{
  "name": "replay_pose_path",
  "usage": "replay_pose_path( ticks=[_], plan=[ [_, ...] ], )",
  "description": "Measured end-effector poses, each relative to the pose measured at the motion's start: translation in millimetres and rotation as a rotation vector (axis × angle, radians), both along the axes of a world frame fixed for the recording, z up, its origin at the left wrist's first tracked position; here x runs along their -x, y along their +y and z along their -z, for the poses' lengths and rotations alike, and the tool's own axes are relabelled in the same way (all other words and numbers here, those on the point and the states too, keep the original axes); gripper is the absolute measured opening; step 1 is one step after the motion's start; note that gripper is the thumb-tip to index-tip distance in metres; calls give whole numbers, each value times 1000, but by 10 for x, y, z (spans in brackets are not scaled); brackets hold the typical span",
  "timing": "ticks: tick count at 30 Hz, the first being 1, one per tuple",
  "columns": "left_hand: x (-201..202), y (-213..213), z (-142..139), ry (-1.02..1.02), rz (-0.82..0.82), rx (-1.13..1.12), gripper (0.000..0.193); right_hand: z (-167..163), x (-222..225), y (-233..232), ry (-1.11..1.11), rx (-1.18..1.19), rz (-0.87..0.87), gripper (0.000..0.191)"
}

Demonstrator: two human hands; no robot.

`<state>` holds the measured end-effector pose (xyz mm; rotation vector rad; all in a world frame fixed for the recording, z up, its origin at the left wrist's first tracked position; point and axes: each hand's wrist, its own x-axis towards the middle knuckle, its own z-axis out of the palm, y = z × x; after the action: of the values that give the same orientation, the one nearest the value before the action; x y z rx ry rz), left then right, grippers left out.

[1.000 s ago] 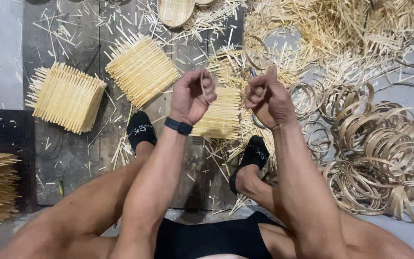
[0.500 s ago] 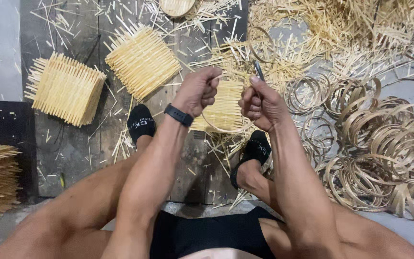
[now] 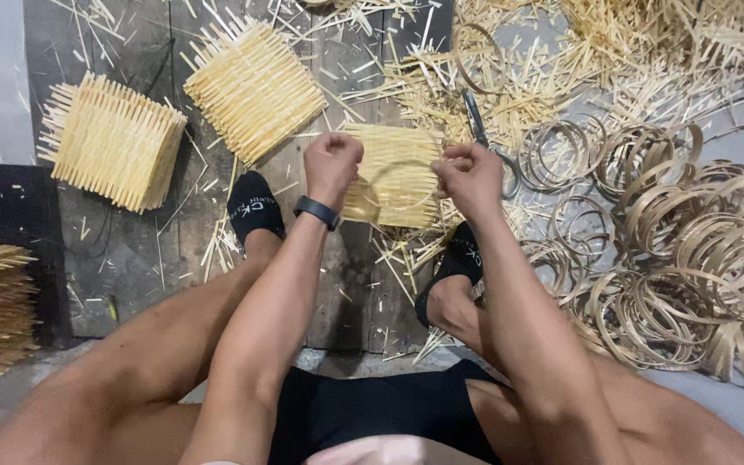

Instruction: The person sits on the floor assembling square panels made of bamboo skewers. They fit a thin bamboo ring around the edge of a skewer panel, trim excess bamboo strips with scissors, press the panel into a round wooden mold, and set finished panels aside with completed ones.

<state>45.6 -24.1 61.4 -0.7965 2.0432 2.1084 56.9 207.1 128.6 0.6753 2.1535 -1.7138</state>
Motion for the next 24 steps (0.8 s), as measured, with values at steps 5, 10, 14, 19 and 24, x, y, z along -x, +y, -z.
replay_pose_path(
  ticks=[5,10,14,19,24],
  plan=[
    [-192,-43,380,-74,178,584,18,518,-127,-111,119,-407,-86,12],
    [-203,-59,327,-85,203,609,18,845,-198,-73,204,-480,-52,18],
    [-166,-55,324,-114,202,655,20,949,-190,-39,274,-498,-46,19],
    [-137,-39,499,-161,194,654,20,953,-182,-55,197,-461,-31,16],
    [-58,-76,543,-108,227,685,16,912,-149,-73,160,-469,-53,14]
  ],
)
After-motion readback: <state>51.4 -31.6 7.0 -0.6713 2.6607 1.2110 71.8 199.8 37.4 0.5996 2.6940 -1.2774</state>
